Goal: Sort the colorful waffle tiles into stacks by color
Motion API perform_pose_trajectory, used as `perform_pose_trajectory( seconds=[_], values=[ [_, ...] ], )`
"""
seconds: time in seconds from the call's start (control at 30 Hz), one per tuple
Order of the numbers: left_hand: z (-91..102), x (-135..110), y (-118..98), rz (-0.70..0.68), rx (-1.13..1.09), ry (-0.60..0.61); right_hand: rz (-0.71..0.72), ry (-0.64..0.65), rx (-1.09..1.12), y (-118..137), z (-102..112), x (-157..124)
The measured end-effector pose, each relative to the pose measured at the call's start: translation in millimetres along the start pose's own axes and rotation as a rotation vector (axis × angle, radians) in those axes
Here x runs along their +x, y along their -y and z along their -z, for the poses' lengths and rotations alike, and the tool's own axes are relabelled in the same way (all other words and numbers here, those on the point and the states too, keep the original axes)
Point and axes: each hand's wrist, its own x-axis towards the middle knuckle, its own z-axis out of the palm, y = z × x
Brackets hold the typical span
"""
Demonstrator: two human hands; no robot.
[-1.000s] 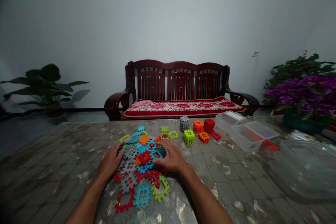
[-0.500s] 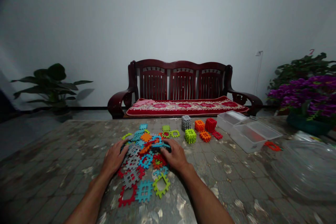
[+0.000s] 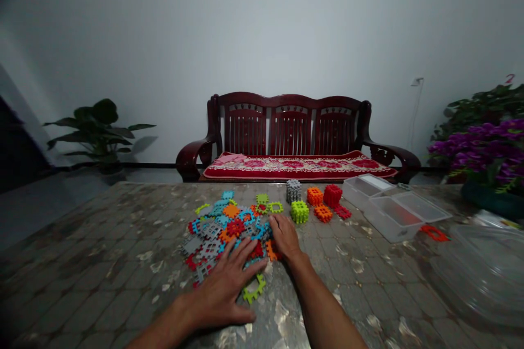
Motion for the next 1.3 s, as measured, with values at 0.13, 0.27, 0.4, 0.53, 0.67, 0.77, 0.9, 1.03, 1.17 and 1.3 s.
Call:
perform_pose_trajectory(
  seconds=[0.13,0.27,0.4,0.53,0.67,0.77,0.9,1.03,1.17,1.3],
  values=[
    [-21.8,4,0,0.028,0.066,-0.089,0.024,0.011,0.056,1,-3,0],
    [-38.5,30,-4,0.023,0.141,-0.262,-0.033,-0.013,0.215,2,-1,3],
    [-37.1,56,-7,-0.004,0.166,-0.42,-0.122,-0.062,0.395,2,4,7],
    [2.3,72,27,0.075,0.131,-0.519,-0.1,-0.099,0.356,-1,4,6],
    [56.9,82,96,0.548,0.172,-0.454,-0.004,-0.12,0.146,-2,0,2],
    [77.7,87,143,0.747,0.104,-0.249,0.065,-0.072,0.01,0,-4,-1],
    [74.9,92,176,0.769,0.031,-0.149,0.109,0.014,-0.145,7,-4,-5],
    [64.7,96,183,0.722,-0.012,-0.08,0.114,0.059,-0.206,12,-3,-5],
    [59.0,98,179,0.622,-0.04,-0.053,0.105,0.059,-0.21,16,-2,-5],
    [52.1,101,171,0.506,-0.065,-0.058,0.101,0.061,-0.205,20,1,-5]
  ],
)
